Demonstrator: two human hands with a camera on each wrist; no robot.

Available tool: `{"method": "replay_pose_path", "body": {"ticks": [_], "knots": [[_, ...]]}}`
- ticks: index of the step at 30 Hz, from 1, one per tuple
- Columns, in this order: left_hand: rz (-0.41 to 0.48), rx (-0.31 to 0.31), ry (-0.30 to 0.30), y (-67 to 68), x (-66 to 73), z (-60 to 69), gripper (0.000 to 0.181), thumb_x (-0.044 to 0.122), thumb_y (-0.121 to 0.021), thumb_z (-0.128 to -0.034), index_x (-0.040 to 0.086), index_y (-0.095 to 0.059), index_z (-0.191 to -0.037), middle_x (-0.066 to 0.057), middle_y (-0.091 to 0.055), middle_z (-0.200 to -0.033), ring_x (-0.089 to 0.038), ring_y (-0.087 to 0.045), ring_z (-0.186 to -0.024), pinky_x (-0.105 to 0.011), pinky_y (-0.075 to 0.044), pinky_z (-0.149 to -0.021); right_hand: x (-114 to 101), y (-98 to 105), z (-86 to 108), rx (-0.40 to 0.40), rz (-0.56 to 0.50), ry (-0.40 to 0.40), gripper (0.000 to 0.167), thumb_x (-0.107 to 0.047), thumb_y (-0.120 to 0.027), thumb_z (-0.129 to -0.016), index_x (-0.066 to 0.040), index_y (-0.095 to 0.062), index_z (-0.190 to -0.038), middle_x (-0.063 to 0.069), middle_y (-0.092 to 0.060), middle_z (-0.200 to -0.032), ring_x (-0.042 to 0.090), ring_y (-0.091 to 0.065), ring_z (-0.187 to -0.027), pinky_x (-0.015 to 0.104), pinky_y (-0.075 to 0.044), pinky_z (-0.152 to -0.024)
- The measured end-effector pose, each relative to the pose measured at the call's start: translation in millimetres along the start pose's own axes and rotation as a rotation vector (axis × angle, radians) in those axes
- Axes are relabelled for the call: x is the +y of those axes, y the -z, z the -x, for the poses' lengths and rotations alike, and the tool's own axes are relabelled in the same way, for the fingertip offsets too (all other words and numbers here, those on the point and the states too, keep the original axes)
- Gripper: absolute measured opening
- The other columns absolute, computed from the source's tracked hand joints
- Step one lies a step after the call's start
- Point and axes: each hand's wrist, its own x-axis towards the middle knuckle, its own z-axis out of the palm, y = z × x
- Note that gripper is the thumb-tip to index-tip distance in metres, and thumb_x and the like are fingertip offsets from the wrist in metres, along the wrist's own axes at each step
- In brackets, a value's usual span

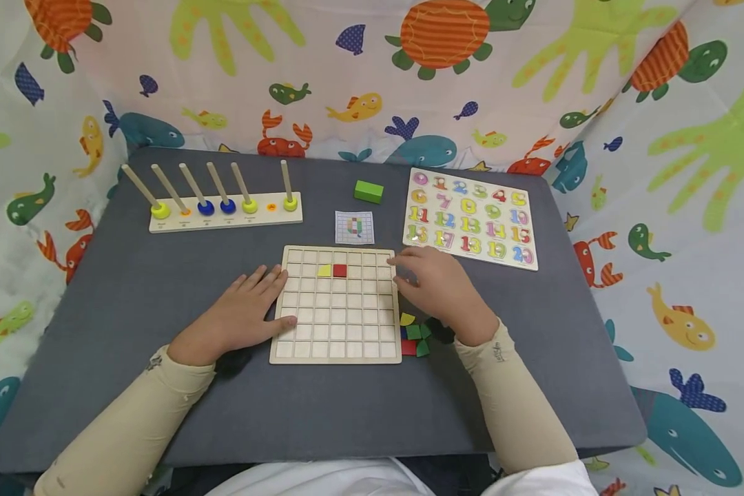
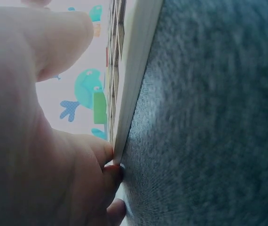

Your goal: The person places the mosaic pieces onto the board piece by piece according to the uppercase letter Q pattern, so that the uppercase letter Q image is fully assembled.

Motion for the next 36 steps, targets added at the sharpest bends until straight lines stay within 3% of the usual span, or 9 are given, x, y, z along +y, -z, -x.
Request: {"method": "replay_pose_path", "body": {"ticks": [7,13,16,20,25,28,32,36], "knots": [[0.004,-0.009,0.015,2.3,-4.0,0.7,0.1,0.07,-0.053,-0.1036,0.007,-0.015,-0.172,-0.014,-0.013,-0.177,-0.039,-0.009,-0.162,-0.063,-0.008,-0.127,18.4,-34.0,37.8,-0.125,0.031,-0.067,0.039,-0.032,-0.085,-0.094,-0.01,-0.081,-0.126,0.011,-0.074,-0.123,0.03,-0.071,-0.108,0.052,-0.059,-0.089],[-0.025,-0.011,0.02,1.1,-7.2,0.9,0.101,0.072,-0.05,-0.1036,0.006,-0.014,-0.172,-0.015,-0.012,-0.177,-0.039,-0.008,-0.162,-0.063,-0.008,-0.127,17.6,-53.5,48.0,-0.094,0.03,-0.058,0.026,-0.025,-0.083,-0.096,-0.011,-0.083,-0.119,0.008,-0.071,-0.118,0.026,-0.07,-0.101,0.049,-0.06,-0.084],[-0.026,-0.01,0.025,0.3,-7.8,1.2,0.101,0.072,-0.05,-0.1034,0.006,-0.014,-0.172,-0.014,-0.012,-0.177,-0.039,-0.008,-0.162,-0.063,-0.009,-0.127,17.5,-55.2,45.9,-0.075,-0.003,-0.063,0.016,-0.022,-0.085,-0.094,-0.015,-0.084,-0.109,0.001,-0.072,-0.108,0.021,-0.068,-0.093,0.046,-0.059,-0.082],[-0.015,-0.006,0.023,-0.6,-7.5,1.4,0.101,0.071,-0.051,-0.1033,0.006,-0.015,-0.172,-0.015,-0.013,-0.177,-0.04,-0.009,-0.162,-0.063,-0.009,-0.127,16.3,-47.7,37.1,-0.088,-0.07,-0.047,0.008,-0.017,-0.087,-0.093,-0.016,-0.082,-0.1,-0.008,-0.072,-0.093,0.011,-0.063,-0.081,0.039,-0.058,-0.076],[0.0,-0.015,0.026,-2.1,-6.4,1.5,0.101,0.071,-0.051,-0.1033,0.007,-0.014,-0.172,-0.014,-0.012,-0.177,-0.04,-0.007,-0.162,-0.063,-0.008,-0.127,6.0,-28.5,14.9,-0.073,-0.089,0.01,0.02,-0.007,-0.082,-0.095,-0.006,-0.083,-0.115,-0.003,-0.07,-0.092,0.011,-0.058,-0.076,0.034,-0.053,-0.068],[0.007,-0.018,0.028,-2.3,-5.5,2.0,0.101,0.071,-0.051,-0.1034,0.007,-0.013,-0.172,-0.014,-0.012,-0.177,-0.04,-0.007,-0.162,-0.063,-0.007,-0.127,-3.3,-21.7,-2.9,-0.043,-0.086,-0.002,0.021,-0.009,-0.079,-0.097,-0.007,-0.083,-0.117,-0.001,-0.072,-0.093,0.014,-0.058,-0.075,0.035,-0.051,-0.065],[0.005,-0.014,0.027,-1.6,-2.9,2.0,0.101,0.071,-0.052,-0.1032,0.008,-0.014,-0.172,-0.013,-0.012,-0.177,-0.04,-0.008,-0.162,-0.062,-0.007,-0.128,-10.0,-28.2,-26.9,0.008,-0.034,0.001,0.016,-0.013,-0.076,-0.095,-0.012,-0.086,-0.107,-0.002,-0.077,-0.092,0.014,-0.062,-0.075,0.034,-0.052,-0.064],[-0.015,-0.004,0.02,-2.2,-1.1,0.0,0.101,0.072,-0.051,-0.103,0.008,-0.015,-0.172,-0.013,-0.014,-0.177,-0.039,-0.009,-0.162,-0.062,-0.008,-0.128,-9.3,-44.8,-47.1,0.068,0.083,0.119,0.012,-0.012,-0.082,-0.091,-0.014,-0.088,-0.102,0.0,-0.08,-0.099,0.017,-0.07,-0.084,0.036,-0.058,-0.07]]}}
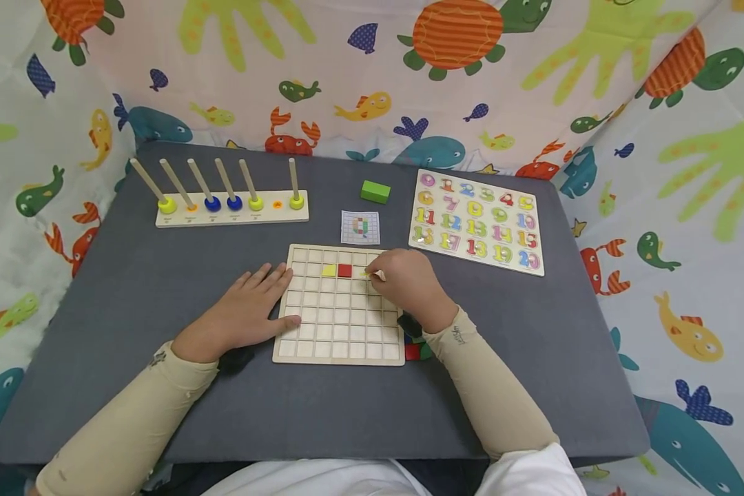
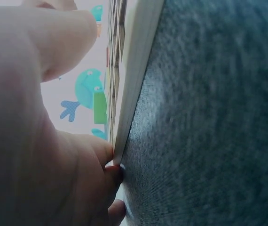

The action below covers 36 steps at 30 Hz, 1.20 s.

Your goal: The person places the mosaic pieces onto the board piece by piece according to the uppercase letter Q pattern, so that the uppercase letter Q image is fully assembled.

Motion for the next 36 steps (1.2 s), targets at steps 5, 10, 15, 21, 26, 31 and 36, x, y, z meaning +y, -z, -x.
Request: {"method": "replay_pose_path", "body": {"ticks": [5,10,15,21,26,31,36], "knots": [[-0.008,-0.005,0.004,2.6,1.6,0.5,0.101,0.072,-0.052,-0.1026,0.008,-0.015,-0.172,-0.013,-0.014,-0.177,-0.038,-0.01,-0.162,-0.061,-0.009,-0.128,0.0,-17.5,-17.1,-0.006,0.086,0.088,0.009,-0.014,-0.088,-0.091,-0.015,-0.089,-0.1,0.0,-0.081,-0.102,0.022,-0.07,-0.092,0.038,-0.059,-0.079],[-0.008,-0.003,-0.009,5.0,5.1,-0.1,0.101,0.071,-0.053,-0.1026,0.008,-0.017,-0.172,-0.013,-0.016,-0.177,-0.039,-0.011,-0.162,-0.061,-0.01,-0.128,0.9,-20.4,-16.7,-0.065,0.118,0.089,0.01,-0.015,-0.086,-0.094,-0.018,-0.089,-0.102,-0.001,-0.081,-0.105,0.023,-0.068,-0.093,0.039,-0.057,-0.077],[-0.015,-0.007,-0.005,4.6,4.4,-1.4,0.101,0.071,-0.053,-0.1023,0.009,-0.016,-0.172,-0.013,-0.015,-0.177,-0.037,-0.009,-0.163,-0.06,-0.01,-0.128,1.8,-22.0,-15.3,-0.064,0.103,0.121,0.01,-0.016,-0.083,-0.096,-0.015,-0.088,-0.105,0.002,-0.08,-0.114,0.026,-0.067,-0.098,0.039,-0.056,-0.078],[-0.006,-0.012,0.004,4.1,3.6,0.1,0.102,0.072,-0.054,-0.1016,0.009,-0.016,-0.172,-0.013,-0.015,-0.177,-0.037,-0.009,-0.163,-0.061,-0.01,-0.128,-0.6,-24.4,-22.1,-0.089,0.007,0.114,0.012,-0.011,-0.083,-0.096,-0.01,-0.084,-0.108,0.004,-0.079,-0.109,0.025,-0.071,-0.099,0.04,-0.059,-0.087],[0.011,-0.015,0.006,5.1,4.5,0.9,0.102,0.071,-0.055,-0.1016,0.009,-0.016,-0.172,-0.013,-0.015,-0.177,-0.037,-0.009,-0.163,-0.061,-0.01,-0.128,-0.6,-20.0,-27.6,-0.165,-0.033,-0.041,0.019,-0.015,-0.082,-0.097,-0.011,-0.084,-0.116,0.005,-0.078,-0.112,0.022,-0.072,-0.105,0.041,-0.06,-0.089],[0.008,-0.014,0.007,5.2,4.7,0.8,0.101,0.071,-0.055,-0.102,0.008,-0.016,-0.172,-0.013,-0.015,-0.177,-0.038,-0.009,-0.163,-0.061,-0.01,-0.128,0.8,-19.1,-31.4,-0.175,-0.157,-0.263,0.015,-0.02,-0.079,-0.1,-0.012,-0.084,-0.112,0.003,-0.077,-0.103,0.02,-0.07,-0.093,0.039,-0.058,-0.078],[-0.002,-0.016,0.009,4.8,4.1,0.1,0.102,0.071,-0.055,-0.102,0.008,-0.016,-0.172,-0.014,-0.015,-0.177,-0.038,-0.01,-0.163,-0.061,-0.011,-0.128,-0.8,-25.0,-33.7,-0.188,-0.17,-0.325,0.013,-0.026,-0.078,-0.101,-0.017,-0.086,-0.105,-0.001,-0.078,-0.098,0.017,-0.069,-0.087,0.038,-0.057,-0.074]]}}
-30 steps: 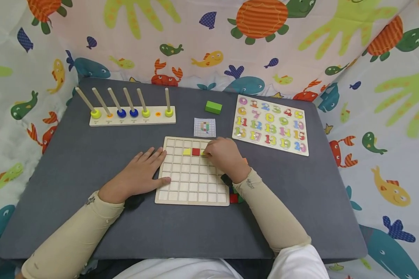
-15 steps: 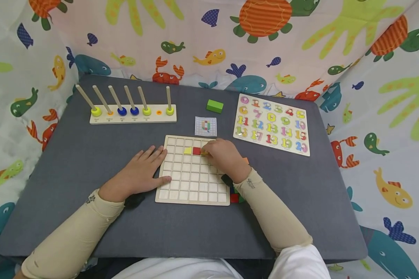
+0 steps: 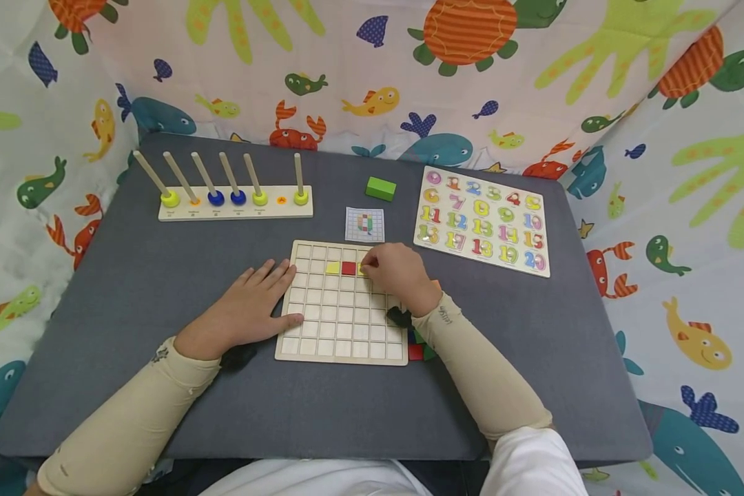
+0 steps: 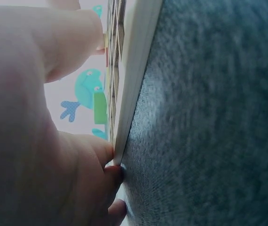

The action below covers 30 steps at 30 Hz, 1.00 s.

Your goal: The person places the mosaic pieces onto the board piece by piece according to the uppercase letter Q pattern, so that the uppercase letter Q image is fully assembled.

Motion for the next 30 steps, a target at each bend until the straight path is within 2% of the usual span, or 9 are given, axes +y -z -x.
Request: {"method": "replay_pose_path", "body": {"ticks": [4,7,9,14,19,23,26,28,30], "knots": [[-0.008,-0.001,0.002,1.0,0.9,0.3,0.102,0.071,-0.055,-0.1017,0.008,-0.015,-0.172,-0.013,-0.014,-0.177,-0.038,-0.009,-0.163,-0.061,-0.011,-0.128,-3.1,-1.6,1.7,-0.013,-0.007,0.038,0.013,-0.027,-0.079,-0.101,-0.02,-0.087,-0.106,-0.003,-0.079,-0.102,0.016,-0.071,-0.093,0.039,-0.059,-0.077],[-0.012,-0.005,0.002,1.3,1.3,0.1,0.103,0.071,-0.055,-0.1017,0.008,-0.014,-0.172,-0.013,-0.014,-0.177,-0.038,-0.009,-0.163,-0.061,-0.011,-0.128,-6.5,5.6,6.9,0.004,-0.023,0.089,0.017,-0.028,-0.076,-0.103,-0.018,-0.087,-0.111,-0.002,-0.078,-0.107,0.016,-0.071,-0.096,0.039,-0.06,-0.081],[-0.011,-0.009,-0.001,0.9,1.4,-0.2,0.103,0.071,-0.055,-0.1018,0.008,-0.014,-0.172,-0.013,-0.013,-0.177,-0.038,-0.009,-0.163,-0.061,-0.01,-0.128,-8.5,16.4,13.6,0.055,-0.04,0.115,0.02,-0.029,-0.074,-0.104,-0.016,-0.086,-0.115,0.0,-0.077,-0.109,0.017,-0.069,-0.091,0.039,-0.058,-0.077],[-0.002,0.001,-0.004,-0.4,1.2,0.5,0.102,0.069,-0.055,-0.1023,0.008,-0.015,-0.172,-0.014,-0.014,-0.177,-0.039,-0.01,-0.162,-0.061,-0.01,-0.128,-11.8,57.5,40.2,0.247,-0.1,0.155,0.024,-0.025,-0.071,-0.106,-0.011,-0.082,-0.121,0.003,-0.075,-0.11,0.021,-0.057,-0.073,0.04,-0.046,-0.061],[0.002,-0.001,0.005,0.5,1.9,1.0,0.101,0.069,-0.056,-0.1023,0.007,-0.016,-0.172,-0.014,-0.014,-0.177,-0.039,-0.01,-0.162,-0.061,-0.01,-0.128,4.0,81.0,68.0,0.344,-0.104,0.098,0.025,-0.024,-0.071,-0.105,-0.012,-0.081,-0.125,0.003,-0.074,-0.111,0.02,-0.054,-0.075,0.04,-0.044,-0.062],[0.011,-0.008,0.005,1.4,1.9,1.2,0.102,0.069,-0.056,-0.1022,0.008,-0.015,-0.172,-0.014,-0.013,-0.177,-0.038,-0.008,-0.163,-0.061,-0.008,-0.128,30.7,77.2,86.1,0.331,-0.111,-0.001,0.027,-0.024,-0.069,-0.106,-0.011,-0.081,-0.126,0.004,-0.073,-0.106,0.021,-0.056,-0.076,0.04,-0.046,-0.063],[0.013,-0.006,0.001,1.8,1.9,1.8,0.102,0.068,-0.057,-0.1022,0.008,-0.014,-0.172,-0.014,-0.012,-0.177,-0.039,-0.007,-0.163,-0.062,-0.008,-0.128,52.2,65.7,96.4,0.257,-0.103,-0.097,0.03,-0.025,-0.07,-0.106,-0.01,-0.079,-0.129,0.007,-0.07,-0.097,0.024,-0.056,-0.074,0.042,-0.046,-0.06],[0.014,-0.005,-0.002,1.7,1.8,2.3,0.102,0.068,-0.057,-0.1023,0.007,-0.014,-0.172,-0.014,-0.012,-0.177,-0.039,-0.007,-0.163,-0.062,-0.008,-0.128,64.2,55.3,100.5,0.201,-0.076,-0.152,0.034,-0.029,-0.072,-0.104,-0.009,-0.078,-0.131,0.01,-0.072,-0.101,0.026,-0.06,-0.077,0.045,-0.049,-0.062],[0.014,-0.002,-0.005,0.9,1.4,2.2,0.102,0.068,-0.057,-0.1024,0.007,-0.014,-0.172,-0.014,-0.012,-0.177,-0.039,-0.007,-0.163,-0.062,-0.008,-0.128,74.2,43.1,101.2,0.152,-0.034,-0.193,0.038,-0.033,-0.074,-0.102,-0.009,-0.077,-0.132,0.012,-0.075,-0.109,0.029,-0.066,-0.087,0.049,-0.055,-0.069]]}}
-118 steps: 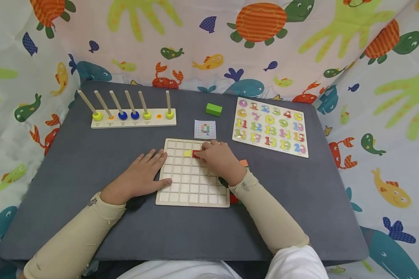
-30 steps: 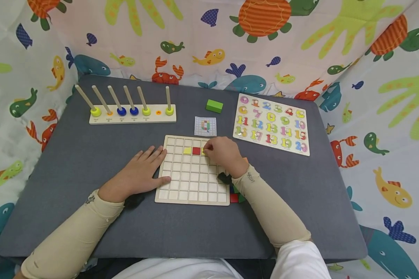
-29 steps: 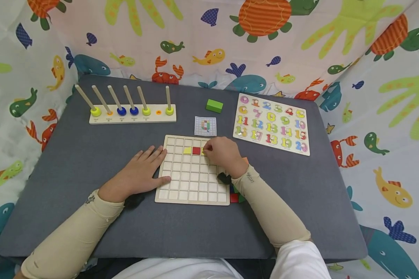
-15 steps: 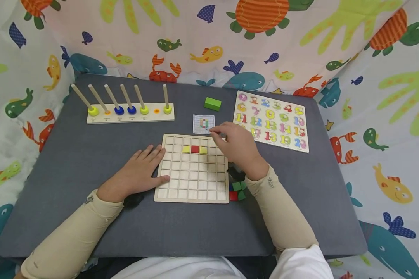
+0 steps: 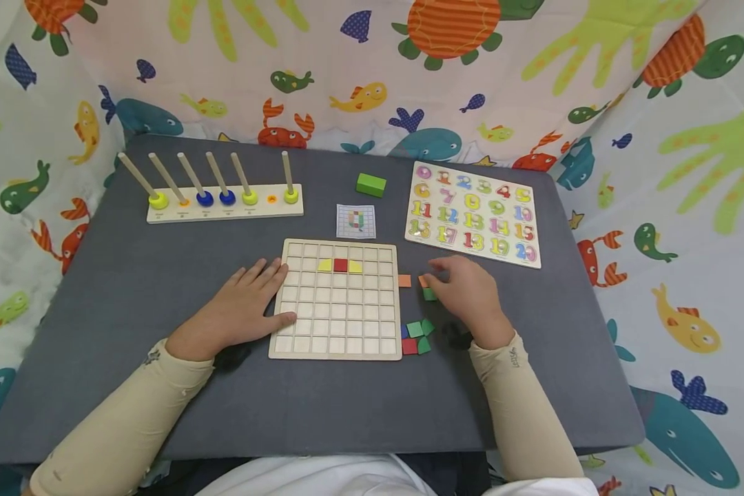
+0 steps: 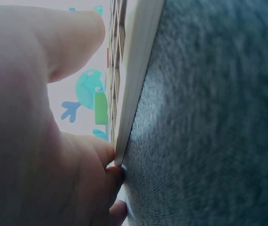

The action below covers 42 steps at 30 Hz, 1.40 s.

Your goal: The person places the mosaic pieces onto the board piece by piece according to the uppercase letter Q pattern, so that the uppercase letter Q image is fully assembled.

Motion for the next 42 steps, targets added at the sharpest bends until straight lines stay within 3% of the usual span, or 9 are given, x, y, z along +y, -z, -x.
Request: {"method": "replay_pose_path", "body": {"ticks": [4,11,15,22,27,36,42], "knots": [[0.006,0.005,0.007,-1.9,-2.9,1.6,0.102,0.068,-0.056,-0.1023,0.007,-0.014,-0.172,-0.014,-0.012,-0.177,-0.039,-0.007,-0.163,-0.062,-0.008,-0.128,7.6,-22.2,-5.6,-0.02,0.077,-0.014,0.04,-0.038,-0.077,-0.1,-0.009,-0.08,-0.128,0.013,-0.076,-0.121,0.031,-0.07,-0.103,0.053,-0.058,-0.08],[0.005,0.019,0.007,-4.4,-5.7,1.6,0.102,0.069,-0.056,-0.1023,0.006,-0.016,-0.172,-0.015,-0.013,-0.177,-0.04,-0.009,-0.162,-0.063,-0.009,-0.127,-10.9,-32.1,-18.6,0.036,0.122,0.038,0.028,-0.03,-0.079,-0.096,-0.011,-0.084,-0.116,0.006,-0.079,-0.102,0.024,-0.068,-0.08,0.04,-0.054,-0.057],[-0.002,0.007,0.011,-5.6,-6.9,0.6,0.102,0.07,-0.055,-0.1021,0.007,-0.014,-0.172,-0.014,-0.012,-0.177,-0.039,-0.008,-0.163,-0.062,-0.008,-0.127,-37.6,-34.4,-24.9,0.048,0.119,0.197,0.024,-0.032,-0.081,-0.096,-0.014,-0.086,-0.11,0.003,-0.078,-0.098,0.018,-0.063,-0.072,0.035,-0.049,-0.052],[-0.012,-0.005,0.022,-4.7,-4.0,0.3,0.103,0.072,-0.053,-0.102,0.009,-0.012,-0.172,-0.013,-0.011,-0.177,-0.038,-0.006,-0.163,-0.061,-0.007,-0.128,-94.8,-54.2,-37.3,0.02,0.166,0.533,0.011,-0.029,-0.085,-0.094,-0.02,-0.089,-0.098,-0.002,-0.08,-0.099,0.017,-0.072,-0.093,0.034,-0.058,-0.063],[-0.027,-0.005,0.023,-4.1,0.1,-2.5,0.104,0.073,-0.054,-0.101,0.01,-0.013,-0.172,-0.012,-0.012,-0.177,-0.036,-0.007,-0.163,-0.06,-0.008,-0.128,-119.4,-68.8,-49.3,-0.012,0.22,0.646,0.008,-0.026,-0.082,-0.095,-0.021,-0.089,-0.097,-0.002,-0.08,-0.102,0.018,-0.072,-0.092,0.036,-0.061,-0.071],[-0.05,-0.007,0.012,-2.7,2.8,-4.7,0.103,0.074,-0.053,-0.1007,0.01,-0.014,-0.172,-0.011,-0.013,-0.177,-0.036,-0.008,-0.163,-0.06,-0.01,-0.128,-131.9,-77.8,-56.0,-0.07,0.236,0.639,0.006,-0.019,-0.082,-0.095,-0.018,-0.088,-0.095,-0.001,-0.078,-0.102,0.017,-0.069,-0.085,0.035,-0.06,-0.071],[-0.032,-0.017,0.03,-0.5,0.4,-1.8,0.103,0.072,-0.054,-0.1012,0.01,-0.014,-0.172,-0.011,-0.012,-0.178,-0.036,-0.008,-0.163,-0.06,-0.009,-0.128,-121.3,-66.4,-51.2,-0.095,0.188,0.579,0.017,-0.022,-0.073,-0.1,-0.019,-0.087,-0.107,0.0,-0.077,-0.109,0.017,-0.072,-0.099,0.039,-0.061,-0.077]]}}
